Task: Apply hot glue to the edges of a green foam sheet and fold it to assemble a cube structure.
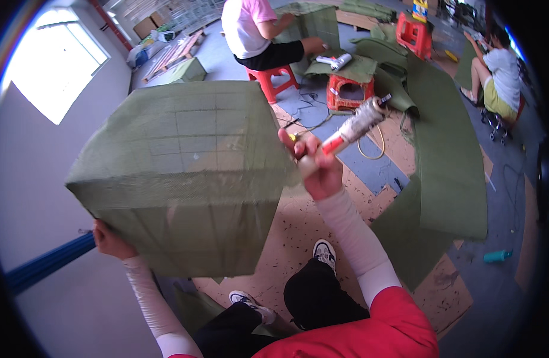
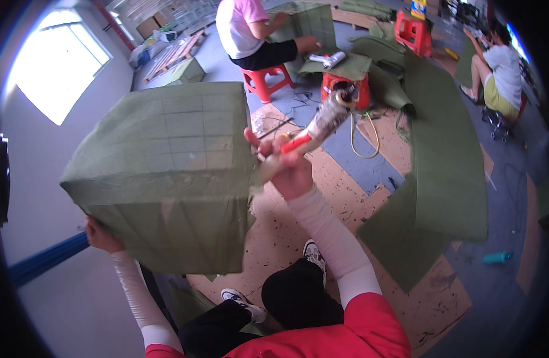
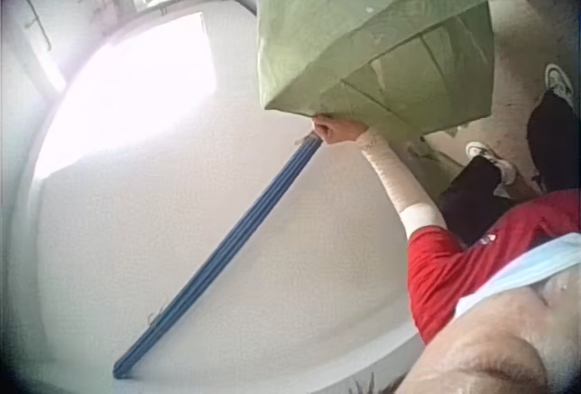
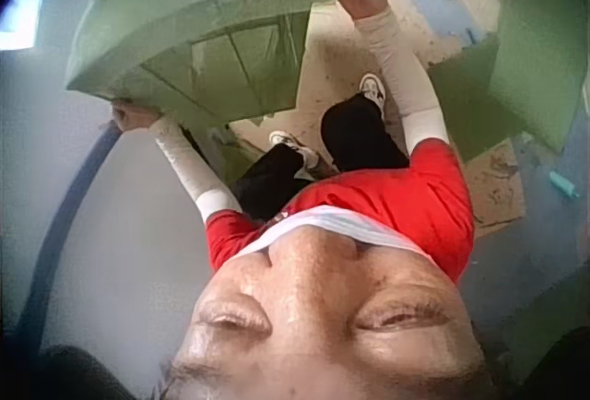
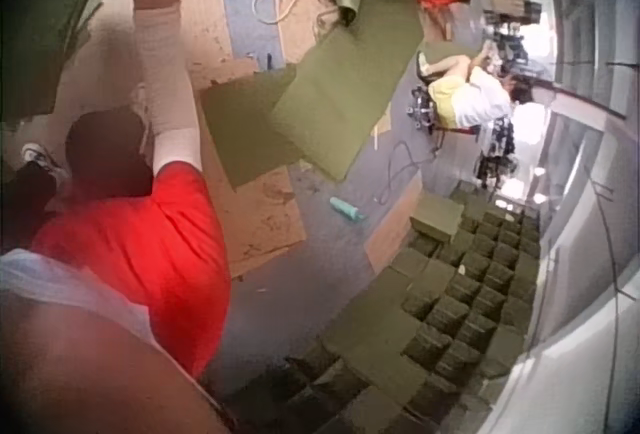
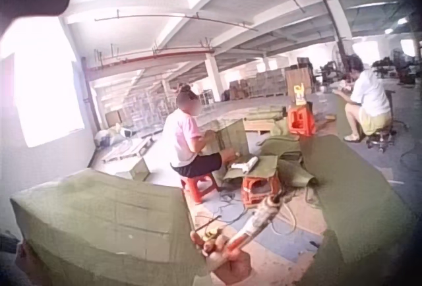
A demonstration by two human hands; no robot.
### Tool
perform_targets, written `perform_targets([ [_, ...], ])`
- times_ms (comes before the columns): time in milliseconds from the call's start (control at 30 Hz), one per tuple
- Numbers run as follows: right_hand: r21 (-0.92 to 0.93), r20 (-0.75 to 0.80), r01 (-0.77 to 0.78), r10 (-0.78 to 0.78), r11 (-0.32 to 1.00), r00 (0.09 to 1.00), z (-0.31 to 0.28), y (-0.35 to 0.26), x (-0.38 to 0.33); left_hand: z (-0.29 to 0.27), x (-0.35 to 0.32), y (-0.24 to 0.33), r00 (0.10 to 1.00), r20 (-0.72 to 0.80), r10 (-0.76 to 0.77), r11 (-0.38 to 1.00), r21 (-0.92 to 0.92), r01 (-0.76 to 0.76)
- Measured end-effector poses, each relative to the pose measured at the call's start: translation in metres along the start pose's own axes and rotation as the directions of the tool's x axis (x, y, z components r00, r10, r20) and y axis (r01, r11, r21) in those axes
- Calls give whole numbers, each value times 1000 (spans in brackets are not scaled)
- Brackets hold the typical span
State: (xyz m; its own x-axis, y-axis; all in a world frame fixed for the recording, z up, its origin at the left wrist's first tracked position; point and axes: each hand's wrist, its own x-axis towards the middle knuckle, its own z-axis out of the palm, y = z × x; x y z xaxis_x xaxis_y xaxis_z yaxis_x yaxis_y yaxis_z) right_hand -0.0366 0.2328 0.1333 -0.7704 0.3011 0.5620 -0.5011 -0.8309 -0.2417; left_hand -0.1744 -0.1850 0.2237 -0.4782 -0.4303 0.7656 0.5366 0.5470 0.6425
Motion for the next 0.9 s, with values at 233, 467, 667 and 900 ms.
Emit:
perform_targets([
  [233,-41,10,-152,152,988,988,-19,-3,51,-60,-132,-74,952,183,-247,957,-105,269],
  [467,-115,-35,-66,62,991,997,-22,-18,24,-103,-172,-46,860,378,-344,931,16,366],
  [667,-118,-195,-162,137,980,971,-29,-50,-40,-142,-196,-46,781,494,-382,908,42,417],
  [900,-218,-320,-166,91,962,943,-10,-59,-103,-155,-178,-21,841,461,-282,952,246,185],
])
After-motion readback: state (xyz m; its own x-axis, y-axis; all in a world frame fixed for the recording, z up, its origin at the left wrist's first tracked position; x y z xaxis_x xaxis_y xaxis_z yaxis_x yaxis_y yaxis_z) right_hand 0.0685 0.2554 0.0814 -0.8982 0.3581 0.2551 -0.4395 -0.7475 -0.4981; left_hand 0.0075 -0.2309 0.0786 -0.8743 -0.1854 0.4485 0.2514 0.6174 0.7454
